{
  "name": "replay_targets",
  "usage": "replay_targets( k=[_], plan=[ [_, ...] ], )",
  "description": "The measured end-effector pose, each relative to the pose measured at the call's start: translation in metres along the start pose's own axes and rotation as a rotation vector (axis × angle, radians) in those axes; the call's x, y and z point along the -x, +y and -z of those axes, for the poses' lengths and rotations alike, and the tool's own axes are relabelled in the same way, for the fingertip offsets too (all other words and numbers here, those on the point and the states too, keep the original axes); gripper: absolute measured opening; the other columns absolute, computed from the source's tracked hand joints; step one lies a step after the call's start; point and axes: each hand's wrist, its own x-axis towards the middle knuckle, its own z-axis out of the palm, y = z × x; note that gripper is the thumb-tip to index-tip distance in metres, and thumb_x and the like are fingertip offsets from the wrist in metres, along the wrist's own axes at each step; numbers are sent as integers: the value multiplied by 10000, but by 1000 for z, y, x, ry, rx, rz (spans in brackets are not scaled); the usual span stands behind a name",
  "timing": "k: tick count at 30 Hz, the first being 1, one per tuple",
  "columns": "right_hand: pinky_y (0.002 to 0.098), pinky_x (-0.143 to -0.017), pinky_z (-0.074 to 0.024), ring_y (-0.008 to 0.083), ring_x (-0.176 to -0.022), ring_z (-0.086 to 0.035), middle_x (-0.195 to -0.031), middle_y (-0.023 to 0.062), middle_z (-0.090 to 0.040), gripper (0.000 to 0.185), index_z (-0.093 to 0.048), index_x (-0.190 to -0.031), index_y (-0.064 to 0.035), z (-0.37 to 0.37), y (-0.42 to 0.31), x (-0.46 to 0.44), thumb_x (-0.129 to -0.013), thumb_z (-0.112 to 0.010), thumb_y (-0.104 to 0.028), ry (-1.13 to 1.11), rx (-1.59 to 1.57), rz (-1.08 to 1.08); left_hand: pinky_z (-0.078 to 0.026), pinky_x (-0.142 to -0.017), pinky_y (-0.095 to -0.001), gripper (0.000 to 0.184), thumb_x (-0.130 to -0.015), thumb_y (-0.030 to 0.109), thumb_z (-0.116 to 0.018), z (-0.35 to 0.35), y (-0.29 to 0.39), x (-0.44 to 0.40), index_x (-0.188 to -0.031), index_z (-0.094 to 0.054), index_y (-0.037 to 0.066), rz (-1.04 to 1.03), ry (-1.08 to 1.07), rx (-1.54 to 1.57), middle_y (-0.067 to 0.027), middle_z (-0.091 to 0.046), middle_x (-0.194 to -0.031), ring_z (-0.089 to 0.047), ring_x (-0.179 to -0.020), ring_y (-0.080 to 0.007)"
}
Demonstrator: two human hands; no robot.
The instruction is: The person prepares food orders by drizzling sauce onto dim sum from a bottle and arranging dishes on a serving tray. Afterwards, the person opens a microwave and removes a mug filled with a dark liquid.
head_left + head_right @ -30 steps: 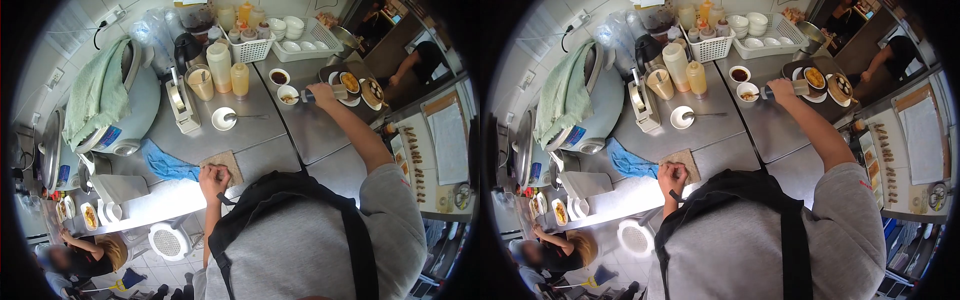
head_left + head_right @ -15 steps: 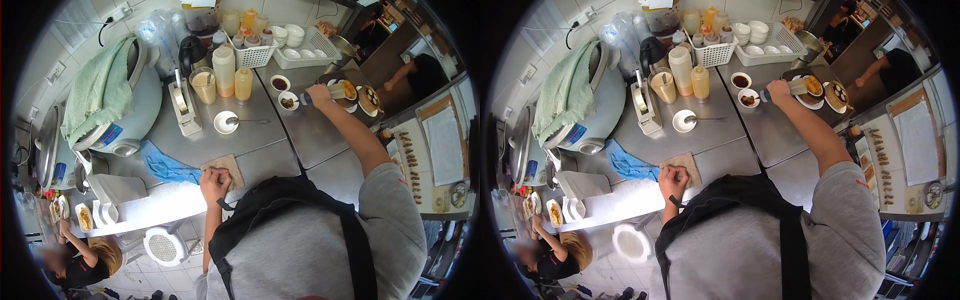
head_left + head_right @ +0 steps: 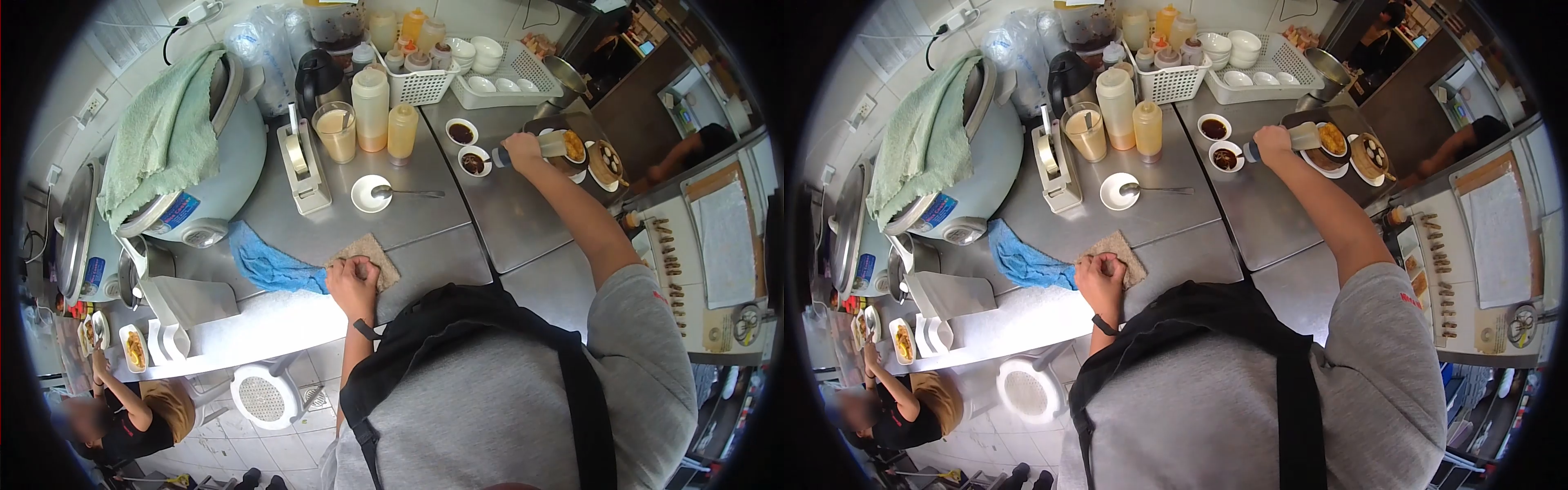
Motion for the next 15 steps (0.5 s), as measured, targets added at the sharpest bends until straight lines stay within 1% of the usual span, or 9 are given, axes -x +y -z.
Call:
replay_targets(
  k=[2,4,11,13,14,15],
  plan=[
    [342,-673,-500,219,-819,-667,-835,47,-685,141,-709,-824,-142,-2,0,0,-773,-579,-122,12,6,14,-391,-660,-382,102,-619,148,-687,-1,0,0,-705,-647,111,-18,24,0,-69,-518,-715,-502,-733,-274],
    [342,-681,-499,209,-831,-657,-866,37,-668,210,-681,-973,-231,-7,0,-5,-840,-533,-165,-57,65,-29,-392,-657,-381,101,-619,144,-686,0,1,-1,-705,-646,109,-28,28,3,-70,-516,-711,-502,-728,-273],
    [348,-694,-522,222,-839,-655,-875,50,-667,219,-678,-995,-220,-22,2,-6,-843,-532,-158,-39,13,-31,-395,-653,-376,103,-617,133,-685,2,3,-1,-709,-647,108,-30,18,-5,-70,-507,-701,-498,-714,-269],
    [366,-681,-518,233,-811,-667,-828,63,-680,141,-707,-816,-118,-22,3,-1,-780,-572,-106,54,-67,-57,-395,-653,-375,106,-615,132,-686,1,2,-1,-711,-648,108,-31,21,-9,-69,-509,-703,-498,-714,-269],
    [366,-681,-518,233,-811,-667,-828,63,-680,141,-707,-816,-118,-20,3,3,-780,-572,-106,49,-68,-56,-396,-653,-374,110,-613,132,-687,1,2,0,-713,-649,107,-32,22,-10,-69,-511,-706,-498,-714,-268],
    [364,-689,-523,237,-822,-661,-845,66,-672,175,-691,-901,-162,-17,4,6,-790,-567,-107,7,-57,-46,-396,-653,-374,110,-613,132,-687,0,2,1,-713,-649,107,-30,19,-10,-69,-511,-706,-498,-714,-268]
  ],
)
